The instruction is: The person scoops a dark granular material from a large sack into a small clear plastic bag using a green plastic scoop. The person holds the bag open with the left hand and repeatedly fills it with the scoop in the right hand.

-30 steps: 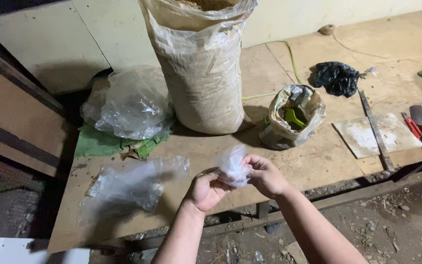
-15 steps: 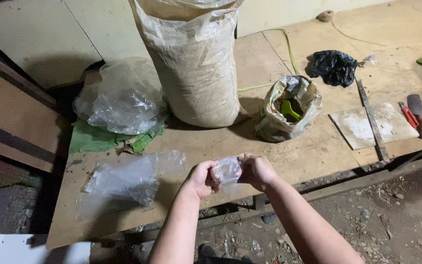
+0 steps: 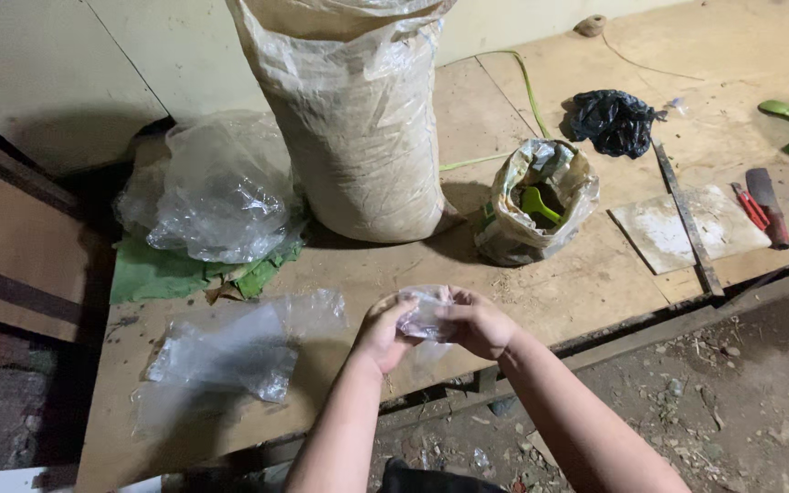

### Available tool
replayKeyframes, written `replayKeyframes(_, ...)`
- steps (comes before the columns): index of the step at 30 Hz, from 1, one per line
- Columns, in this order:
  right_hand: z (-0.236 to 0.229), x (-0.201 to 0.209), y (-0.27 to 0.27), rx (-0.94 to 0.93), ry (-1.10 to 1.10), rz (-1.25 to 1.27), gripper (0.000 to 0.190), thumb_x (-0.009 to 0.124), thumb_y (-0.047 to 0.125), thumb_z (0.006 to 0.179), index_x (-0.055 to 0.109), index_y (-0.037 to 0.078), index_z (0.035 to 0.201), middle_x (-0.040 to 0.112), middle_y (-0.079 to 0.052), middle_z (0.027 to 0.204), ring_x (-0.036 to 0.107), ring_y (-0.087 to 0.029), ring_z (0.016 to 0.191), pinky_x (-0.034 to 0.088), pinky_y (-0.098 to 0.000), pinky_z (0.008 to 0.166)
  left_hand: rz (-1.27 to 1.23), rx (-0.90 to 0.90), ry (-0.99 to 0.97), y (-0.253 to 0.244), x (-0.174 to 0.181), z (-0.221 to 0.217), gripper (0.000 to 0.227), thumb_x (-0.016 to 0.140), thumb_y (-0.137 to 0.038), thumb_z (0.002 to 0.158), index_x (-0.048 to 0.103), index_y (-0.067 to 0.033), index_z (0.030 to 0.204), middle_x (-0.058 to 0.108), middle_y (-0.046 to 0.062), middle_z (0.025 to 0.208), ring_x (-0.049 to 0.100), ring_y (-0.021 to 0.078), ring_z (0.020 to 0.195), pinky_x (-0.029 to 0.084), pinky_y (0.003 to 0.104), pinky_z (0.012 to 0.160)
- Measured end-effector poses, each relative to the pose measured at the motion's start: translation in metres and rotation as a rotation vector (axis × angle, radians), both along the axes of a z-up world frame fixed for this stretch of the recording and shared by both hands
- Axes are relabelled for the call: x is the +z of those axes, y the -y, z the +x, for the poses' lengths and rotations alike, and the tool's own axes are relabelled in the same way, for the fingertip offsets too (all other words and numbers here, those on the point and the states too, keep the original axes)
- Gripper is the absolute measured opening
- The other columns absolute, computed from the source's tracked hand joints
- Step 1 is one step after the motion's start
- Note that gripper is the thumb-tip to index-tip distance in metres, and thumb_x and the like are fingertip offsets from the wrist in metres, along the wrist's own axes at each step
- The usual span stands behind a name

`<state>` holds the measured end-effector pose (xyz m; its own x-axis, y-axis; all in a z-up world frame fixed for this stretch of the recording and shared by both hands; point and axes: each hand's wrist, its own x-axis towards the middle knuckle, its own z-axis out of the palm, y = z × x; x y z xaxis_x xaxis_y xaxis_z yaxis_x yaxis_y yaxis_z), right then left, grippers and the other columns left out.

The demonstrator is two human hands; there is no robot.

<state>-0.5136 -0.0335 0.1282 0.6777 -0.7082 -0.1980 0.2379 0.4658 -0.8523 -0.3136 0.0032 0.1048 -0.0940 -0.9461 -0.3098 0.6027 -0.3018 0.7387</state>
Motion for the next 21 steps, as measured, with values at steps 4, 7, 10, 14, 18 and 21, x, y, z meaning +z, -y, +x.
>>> replayKeyframes(4, 0.002, -0.027, 0.023, -0.042, -0.061, -0.025, 0.033, 0.069, 0.006, 0.095, 0.062, 0.002, 0.127, 0.065, -0.006, 0.092, 0.060, -0.016, 0.075, 0.051, -0.0337, 0.069, -0.118, 0.028, 0.793, 0.000, 0.029, 0.021, 0.059, 0.077, -0.026, 0.085, 0.055, -0.0070, 0.137, 0.074, 0.012, 0.113, 0.072, 0.0216, 0.103, 0.057, 0.035, 0.091)
replayKeyframes(7, 0.009, -0.029, 0.036, -0.023, -0.084, -0.094, 0.027, 0.069, 0.010, 0.100, 0.065, -0.003, 0.122, 0.063, -0.003, 0.090, 0.057, -0.012, 0.074, 0.048, -0.0286, 0.067, -0.241, -0.135, 0.971, 0.007, 0.038, 0.033, 0.059, 0.078, -0.024, 0.082, 0.059, -0.0104, 0.136, 0.073, 0.006, 0.109, 0.071, 0.0198, 0.095, 0.059, 0.033, 0.082)
replayKeyframes(10, 0.019, -0.014, 0.035, -0.065, -0.210, -0.135, 0.027, 0.068, 0.011, 0.092, 0.066, 0.000, 0.117, 0.072, -0.003, 0.096, 0.065, -0.011, 0.080, 0.053, -0.0277, 0.073, -0.182, -0.159, 1.101, 0.015, 0.024, 0.034, 0.044, 0.074, -0.022, 0.084, 0.068, -0.0112, 0.126, 0.076, 0.008, 0.095, 0.070, 0.0213, 0.082, 0.056, 0.033, 0.072)
replayKeyframes(14, 0.036, 0.016, 0.028, -0.061, -0.656, -0.424, 0.036, 0.077, 0.012, 0.085, 0.061, 0.004, 0.117, 0.074, -0.004, 0.089, 0.066, -0.014, 0.078, 0.054, -0.0299, 0.071, -0.159, -0.023, 0.878, 0.039, -0.010, 0.039, 0.025, 0.067, -0.022, 0.092, 0.078, -0.0011, 0.101, 0.076, 0.012, 0.090, 0.069, 0.0172, 0.080, 0.055, 0.030, 0.075)
replayKeyframes(18, 0.048, 0.028, 0.025, -0.136, -0.756, -0.499, 0.041, 0.079, 0.015, 0.080, 0.057, 0.006, 0.113, 0.074, -0.006, 0.083, 0.069, -0.014, 0.075, 0.058, -0.0293, 0.071, -0.042, 0.035, 0.378, 0.049, -0.035, 0.055, 0.022, 0.068, -0.020, 0.088, 0.079, -0.0059, 0.102, 0.077, 0.008, 0.093, 0.069, 0.0177, 0.085, 0.053, 0.033, 0.082)
replayKeyframes(21, 0.056, 0.028, 0.032, -0.149, -0.840, -0.531, 0.024, 0.072, 0.024, 0.095, 0.069, 0.000, 0.098, 0.070, -0.009, 0.080, 0.063, -0.015, 0.071, 0.054, -0.0311, 0.067, -0.092, 0.022, 0.517, 0.045, -0.033, 0.061, 0.030, 0.063, -0.022, 0.092, 0.081, -0.0011, 0.104, 0.069, 0.011, 0.088, 0.064, 0.0226, 0.083, 0.052, 0.040, 0.081)
